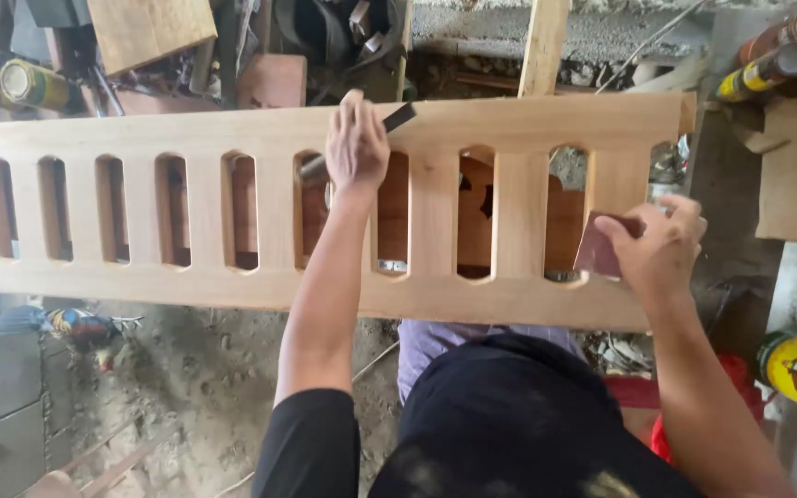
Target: Using a chisel and sandpaper to refine and smooth the details of a wooden headboard or furniture part.
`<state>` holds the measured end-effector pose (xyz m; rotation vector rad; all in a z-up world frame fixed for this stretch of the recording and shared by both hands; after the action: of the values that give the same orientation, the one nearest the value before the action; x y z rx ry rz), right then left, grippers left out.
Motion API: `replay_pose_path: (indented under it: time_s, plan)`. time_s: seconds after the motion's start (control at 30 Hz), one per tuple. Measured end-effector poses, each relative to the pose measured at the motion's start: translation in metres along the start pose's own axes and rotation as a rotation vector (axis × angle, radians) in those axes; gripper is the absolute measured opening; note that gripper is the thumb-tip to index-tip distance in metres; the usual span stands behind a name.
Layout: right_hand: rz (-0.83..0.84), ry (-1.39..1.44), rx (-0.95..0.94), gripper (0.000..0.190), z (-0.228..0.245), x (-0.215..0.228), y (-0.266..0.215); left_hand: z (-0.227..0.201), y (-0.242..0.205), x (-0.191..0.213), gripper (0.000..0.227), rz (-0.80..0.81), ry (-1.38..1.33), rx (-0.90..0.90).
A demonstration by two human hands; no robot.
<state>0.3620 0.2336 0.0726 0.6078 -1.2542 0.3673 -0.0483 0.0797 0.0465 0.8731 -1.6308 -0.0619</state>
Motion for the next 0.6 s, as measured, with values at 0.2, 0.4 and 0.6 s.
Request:
replay_pose_path:
  time_s: [0.2,0.4,0.6]
  plan:
    - [0.253,0.336,-0.235,0.041,-0.055,-0.071,-0.029,-0.016,0.014,-0.008,0.025,0.066,0.106,0.073]
    - [0.215,0.281,-0.157,0.039,-0.051,-0.058,-0.051,-0.021,0.001,-0.012,0.026,0.094,0.142,0.098]
    - [0.281,0.421,-0.461,0.032,-0.05,-0.006,-0.033,-0.035,-0.009,0.008,0.02,-0.116,0.211,0.27]
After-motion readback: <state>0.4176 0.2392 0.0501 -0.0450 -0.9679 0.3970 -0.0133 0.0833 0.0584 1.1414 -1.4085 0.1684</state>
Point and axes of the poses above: each hand's wrist, its own y-axis towards the middle knuckle, its own x-axis out of the back of the hand, z = x × y, the point moved 10 cm from there along y, towards the middle knuckle, and after that the axes turned 6 degrees about -y, right-handed, at the moved point
